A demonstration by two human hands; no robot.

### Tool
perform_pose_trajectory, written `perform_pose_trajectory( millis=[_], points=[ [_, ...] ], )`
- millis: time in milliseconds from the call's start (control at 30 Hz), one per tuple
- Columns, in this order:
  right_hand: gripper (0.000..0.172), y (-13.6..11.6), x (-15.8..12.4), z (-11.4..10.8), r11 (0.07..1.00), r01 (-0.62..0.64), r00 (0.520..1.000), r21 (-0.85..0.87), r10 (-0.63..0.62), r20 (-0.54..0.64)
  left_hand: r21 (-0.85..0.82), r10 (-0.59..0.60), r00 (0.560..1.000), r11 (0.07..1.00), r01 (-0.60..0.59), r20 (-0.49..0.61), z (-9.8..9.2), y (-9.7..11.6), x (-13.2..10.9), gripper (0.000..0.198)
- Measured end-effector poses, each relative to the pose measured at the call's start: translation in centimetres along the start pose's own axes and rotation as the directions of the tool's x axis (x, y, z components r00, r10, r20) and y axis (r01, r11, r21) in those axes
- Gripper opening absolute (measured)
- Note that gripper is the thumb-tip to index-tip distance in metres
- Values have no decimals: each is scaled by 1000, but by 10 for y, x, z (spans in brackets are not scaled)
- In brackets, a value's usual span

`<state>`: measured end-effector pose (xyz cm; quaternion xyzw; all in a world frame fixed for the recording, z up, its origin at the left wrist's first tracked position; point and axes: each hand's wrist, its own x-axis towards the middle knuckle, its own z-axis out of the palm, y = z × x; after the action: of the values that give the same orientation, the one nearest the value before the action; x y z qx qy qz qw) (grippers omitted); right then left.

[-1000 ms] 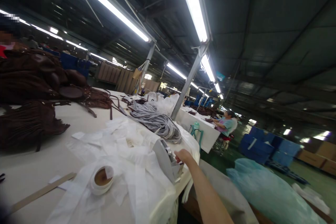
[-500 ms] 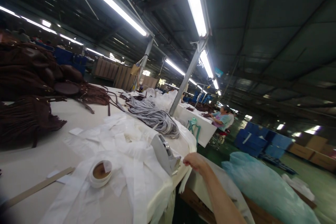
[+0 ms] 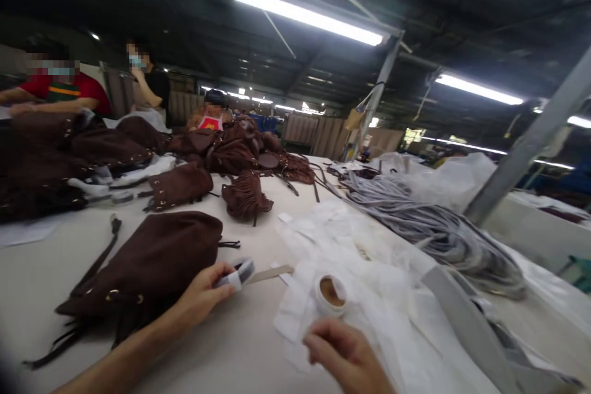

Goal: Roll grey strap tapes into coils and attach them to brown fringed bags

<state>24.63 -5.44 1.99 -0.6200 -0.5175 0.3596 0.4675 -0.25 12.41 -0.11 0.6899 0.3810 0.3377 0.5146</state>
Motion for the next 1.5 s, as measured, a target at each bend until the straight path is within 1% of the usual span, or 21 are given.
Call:
perform_pose_trajectory(
  millis=[33, 67, 100, 133, 167, 200, 267, 433, 533, 600, 667, 767, 867, 933, 1000, 1133, 1200, 1267, 1400, 1500],
  points=[
    [30, -9, 12, 30, 996, 44, 998, 78, -47, 47, -14, 7, 1000, 1000, -7, -7, 3, 0, 0, 20],
    [30, -17, 25, 57, 989, 73, 995, 128, -81, 58, -21, 23, 1000, 1000, -23, -11, 6, 0, 1, 19],
    [29, -22, 36, 81, 984, 80, 994, 158, -90, 54, -23, 43, 999, 999, -43, -19, 8, -1, 1, 18],
    [29, -25, 46, 101, 980, 91, 994, 177, -99, 39, -22, 65, 998, 998, -66, -26, 8, -2, 1, 16],
    [29, -25, 55, 115, 978, 96, 995, 184, -102, 21, -23, 86, 996, 996, -87, -33, 8, -3, 0, 15],
    [30, -23, 62, 125, 978, 96, 995, 185, -98, 1, -27, 103, 994, 994, -104, -40, 8, -5, 0, 14],
    [33, -17, 71, 134, 981, 84, 996, 178, -78, -36, -40, 121, 991, 992, -123, -51, 7, -9, 1, 13],
    [40, -7, 78, 138, 984, 26, 994, 177, -6, -112, -34, 109, 992, 993, -111, -66, 6, -13, 3, 10],
    [39, -9, 75, 138, 978, 13, 993, 211, 11, -114, -38, 116, 991, 992, -118, -68, 6, -13, 4, 8],
    [34, -10, 70, 135, 967, 9, 997, 254, 12, -81, -45, 116, 990, 992, -120, -76, 6, -12, 4, 9],
    [30, -9, 66, 131, 943, -4, 999, 333, 19, -41, -47, 109, 991, 993, -112, -79, 6, -11, 4, 9],
    [32, -5, 63, 126, 900, -40, 999, 434, 26, 36, -32, 101, 992, 994, -103, -78, 6, -11, 3, 9],
    [33, -4, 66, 127, 861, -25, 996, 508, -21, 84, -27, 99, 991, 994, -102, -95, 7, -14, 3, 10],
    [32, -5, 70, 131, 811, -28, 996, 584, -29, 87, -43, 107, 990, 993, -111, -96, 8, -15, 3, 10],
    [31, -6, 73, 134, 735, -78, 994, 673, 8, 106, -72, 103, 991, 991, -109, -90, 9, -15, 3, 9],
    [32, -7, 73, 134, 509, -244, 969, 825, 106, 222, -129, 60, 995, 989, -70, -78, 8, -10, 3, 9],
    [33, -7, 72, 131, 437, -284, 959, 853, 122, 257, -154, 48, 996, 986, -58, -68, 7, -8, 3, 10],
    [34, -7, 71, 128, 425, -287, 958, 859, 118, 262, -181, 37, 997, 982, -48, -62, 7, -7, 3, 10],
    [38, -7, 70, 125, 476, -219, 975, 852, 70, 212, -228, 27, 998, 973, -41, -65, 7, -7, 4, 9],
    [39, -9, 70, 126, 453, -204, 978, 868, 69, 195, -257, 17, 996, 966, -38, -83, 8, -8, 5, 10]
  ],
)
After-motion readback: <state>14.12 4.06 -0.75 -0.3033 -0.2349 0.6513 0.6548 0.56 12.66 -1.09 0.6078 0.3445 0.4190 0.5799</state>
